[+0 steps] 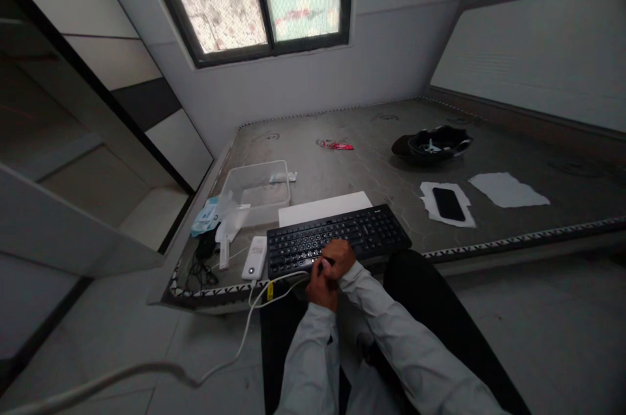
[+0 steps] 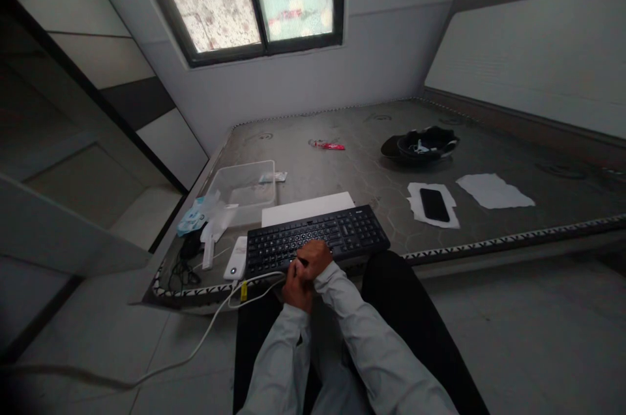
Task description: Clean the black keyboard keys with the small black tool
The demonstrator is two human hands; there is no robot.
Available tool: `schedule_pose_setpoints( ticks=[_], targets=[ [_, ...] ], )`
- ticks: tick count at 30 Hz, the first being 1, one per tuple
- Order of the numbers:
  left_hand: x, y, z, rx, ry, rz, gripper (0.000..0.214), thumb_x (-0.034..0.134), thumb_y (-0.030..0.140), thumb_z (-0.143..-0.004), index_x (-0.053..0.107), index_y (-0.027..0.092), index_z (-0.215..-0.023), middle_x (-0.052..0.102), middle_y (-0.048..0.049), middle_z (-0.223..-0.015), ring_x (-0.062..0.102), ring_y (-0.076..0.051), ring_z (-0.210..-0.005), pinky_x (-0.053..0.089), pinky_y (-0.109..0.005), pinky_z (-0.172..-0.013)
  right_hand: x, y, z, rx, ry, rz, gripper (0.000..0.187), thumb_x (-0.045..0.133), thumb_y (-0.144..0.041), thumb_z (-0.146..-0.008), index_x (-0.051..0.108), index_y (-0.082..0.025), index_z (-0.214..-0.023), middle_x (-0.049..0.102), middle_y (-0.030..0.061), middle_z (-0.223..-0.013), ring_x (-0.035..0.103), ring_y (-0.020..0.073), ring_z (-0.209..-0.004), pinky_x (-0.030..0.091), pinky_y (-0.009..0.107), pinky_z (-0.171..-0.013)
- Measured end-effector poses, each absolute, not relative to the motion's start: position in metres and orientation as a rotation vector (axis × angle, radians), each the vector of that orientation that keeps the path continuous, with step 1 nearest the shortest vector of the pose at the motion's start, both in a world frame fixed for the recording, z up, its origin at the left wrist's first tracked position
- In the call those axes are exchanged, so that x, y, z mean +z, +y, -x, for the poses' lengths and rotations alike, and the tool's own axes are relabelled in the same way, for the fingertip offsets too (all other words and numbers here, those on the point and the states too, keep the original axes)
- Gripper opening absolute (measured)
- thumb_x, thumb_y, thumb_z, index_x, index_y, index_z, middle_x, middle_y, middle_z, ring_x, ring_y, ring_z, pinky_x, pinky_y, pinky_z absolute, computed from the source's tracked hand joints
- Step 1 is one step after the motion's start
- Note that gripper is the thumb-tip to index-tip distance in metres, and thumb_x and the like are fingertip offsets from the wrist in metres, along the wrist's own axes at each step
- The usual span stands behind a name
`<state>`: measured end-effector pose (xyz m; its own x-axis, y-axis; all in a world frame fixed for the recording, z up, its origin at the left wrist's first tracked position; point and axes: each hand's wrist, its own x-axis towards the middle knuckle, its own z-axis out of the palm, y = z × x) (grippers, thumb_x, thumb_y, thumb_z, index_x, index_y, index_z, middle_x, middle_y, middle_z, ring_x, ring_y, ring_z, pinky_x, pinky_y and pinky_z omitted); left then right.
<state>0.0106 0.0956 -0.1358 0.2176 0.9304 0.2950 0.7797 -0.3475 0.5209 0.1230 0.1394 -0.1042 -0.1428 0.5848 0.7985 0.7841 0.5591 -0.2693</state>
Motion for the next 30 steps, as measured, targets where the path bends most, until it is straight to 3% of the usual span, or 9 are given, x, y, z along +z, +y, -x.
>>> schedule_pose_setpoints(
  ticks=[6, 11, 15, 18, 22, 30],
  targets=[
    [-0.141, 0.097, -0.012, 0.895, 1.63, -2.201, 0.04, 0.044, 0.014, -0.084, 0.054, 0.02, -0.122, 0.058, -0.0098, -0.119, 0.063, -0.017, -0.095, 0.051, -0.023, -0.076, -0.105, 0.139, -0.119, -0.285, -1.88, 1.085, 0.02, 0.046, -0.029, -0.065, 0.047, -0.021, -0.047, 0.044, -0.0001, -0.044, 0.035, 0.0128, -0.045, 0.026, 0.03, -0.052],
    [-0.133, 0.096, -0.01, 0.953, 1.53, -2.207, 0.038, 0.048, 0.016, -0.085, 0.056, 0.023, -0.121, 0.057, -0.0076, -0.122, 0.061, -0.017, -0.1, 0.052, -0.022, -0.077, -0.1, 0.139, -0.122, 0.13, -1.505, 1.063, 0.032, 0.046, -0.04, -0.071, 0.043, -0.021, -0.045, 0.04, -0.0002, -0.045, 0.035, 0.0128, -0.046, 0.025, 0.03, -0.05],
    [-0.122, 0.095, -0.009, 1.02, 1.399, -2.192, 0.036, 0.047, 0.014, -0.086, 0.059, 0.03, -0.117, 0.056, -0.0015, -0.123, 0.057, -0.012, -0.106, 0.05, -0.019, -0.083, -0.087, 0.143, -0.141, 0.283, -1.158, 1.048, 0.044, 0.024, -0.045, -0.085, 0.035, -0.023, -0.048, 0.031, -0.0017, -0.044, 0.03, 0.0129, -0.042, 0.023, 0.029, -0.045],
    [-0.117, 0.094, -0.01, 1.06, 1.397, -2.154, 0.035, 0.047, 0.014, -0.087, 0.061, 0.03, -0.114, 0.057, -0.001, -0.122, 0.057, -0.012, -0.106, 0.05, -0.021, -0.085, -0.074, 0.146, -0.161, 0.418, -1.021, 0.979, 0.047, 0.012, -0.052, -0.087, 0.026, -0.024, -0.051, 0.019, -0.0053, -0.042, 0.022, 0.0125, -0.036, 0.022, 0.027, -0.039],
    [-0.118, 0.094, -0.01, 1.039, 1.392, -2.108, 0.034, 0.047, 0.015, -0.087, 0.061, 0.029, -0.115, 0.056, -0.0009, -0.123, 0.057, -0.012, -0.106, 0.049, -0.022, -0.089, -0.059, 0.144, -0.177, 0.872, -0.625, 0.716, 0.046, 0.03, -0.059, -0.082, 0.031, -0.024, -0.053, 0.022, -0.006, -0.043, 0.027, 0.012, -0.038, 0.03, 0.027, -0.041],
    [-0.12, 0.095, -0.011, 1.066, 1.385, -2.115, 0.035, 0.047, 0.014, -0.086, 0.061, 0.028, -0.115, 0.056, -0.0021, -0.121, 0.056, -0.013, -0.107, 0.05, -0.023, -0.088, -0.055, 0.144, -0.169, 1.115, -0.711, 0.642, 0.045, 0.036, -0.054, -0.085, 0.04, -0.021, -0.054, 0.029, -0.0039, -0.045, 0.031, 0.0112, -0.042, 0.031, 0.026, -0.043]
  ],
)
